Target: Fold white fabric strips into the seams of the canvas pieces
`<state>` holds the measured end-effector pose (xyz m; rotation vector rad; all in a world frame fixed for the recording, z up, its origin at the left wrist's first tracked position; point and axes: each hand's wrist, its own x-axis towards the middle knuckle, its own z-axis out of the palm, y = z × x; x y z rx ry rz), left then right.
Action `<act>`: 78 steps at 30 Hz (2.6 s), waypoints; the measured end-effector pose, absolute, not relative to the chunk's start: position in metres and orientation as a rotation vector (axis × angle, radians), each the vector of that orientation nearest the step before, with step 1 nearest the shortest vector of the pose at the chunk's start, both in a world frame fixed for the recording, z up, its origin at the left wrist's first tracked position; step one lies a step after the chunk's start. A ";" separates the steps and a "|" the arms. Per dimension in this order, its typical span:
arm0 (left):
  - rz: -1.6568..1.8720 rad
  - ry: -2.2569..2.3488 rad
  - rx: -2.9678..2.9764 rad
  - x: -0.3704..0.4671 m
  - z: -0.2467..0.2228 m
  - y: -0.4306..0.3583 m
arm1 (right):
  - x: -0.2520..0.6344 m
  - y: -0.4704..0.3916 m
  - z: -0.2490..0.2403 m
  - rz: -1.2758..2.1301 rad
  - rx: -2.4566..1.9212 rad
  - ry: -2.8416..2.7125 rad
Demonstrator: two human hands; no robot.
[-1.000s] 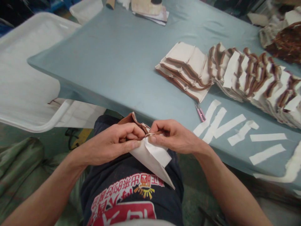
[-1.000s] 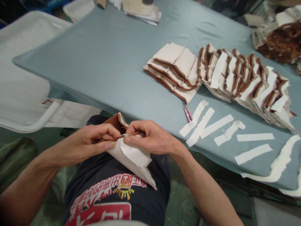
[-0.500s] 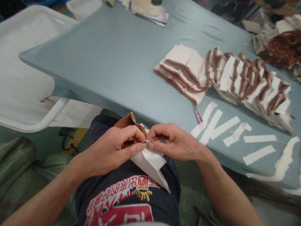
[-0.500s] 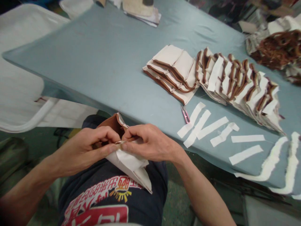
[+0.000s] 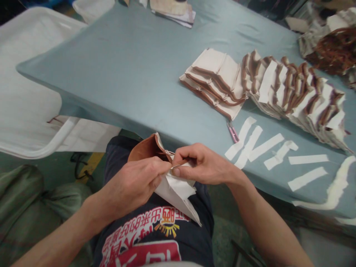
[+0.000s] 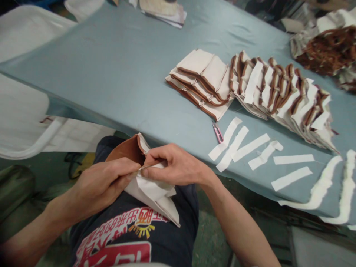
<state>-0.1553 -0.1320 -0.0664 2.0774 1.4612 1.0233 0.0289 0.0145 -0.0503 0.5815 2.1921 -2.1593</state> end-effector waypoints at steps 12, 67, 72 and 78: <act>1.138 1.422 2.422 -0.162 -0.084 -0.127 | 0.026 -0.007 -0.077 -2.749 0.635 1.531; 1.219 0.903 1.156 -0.130 -0.055 -0.123 | 0.050 0.008 -0.045 -2.298 0.258 2.235; 1.188 0.947 1.138 -0.134 -0.073 -0.124 | 0.052 0.008 -0.055 -2.318 0.368 2.133; 0.972 1.088 1.413 -0.146 -0.057 -0.132 | 0.058 0.010 -0.052 -2.269 0.336 2.116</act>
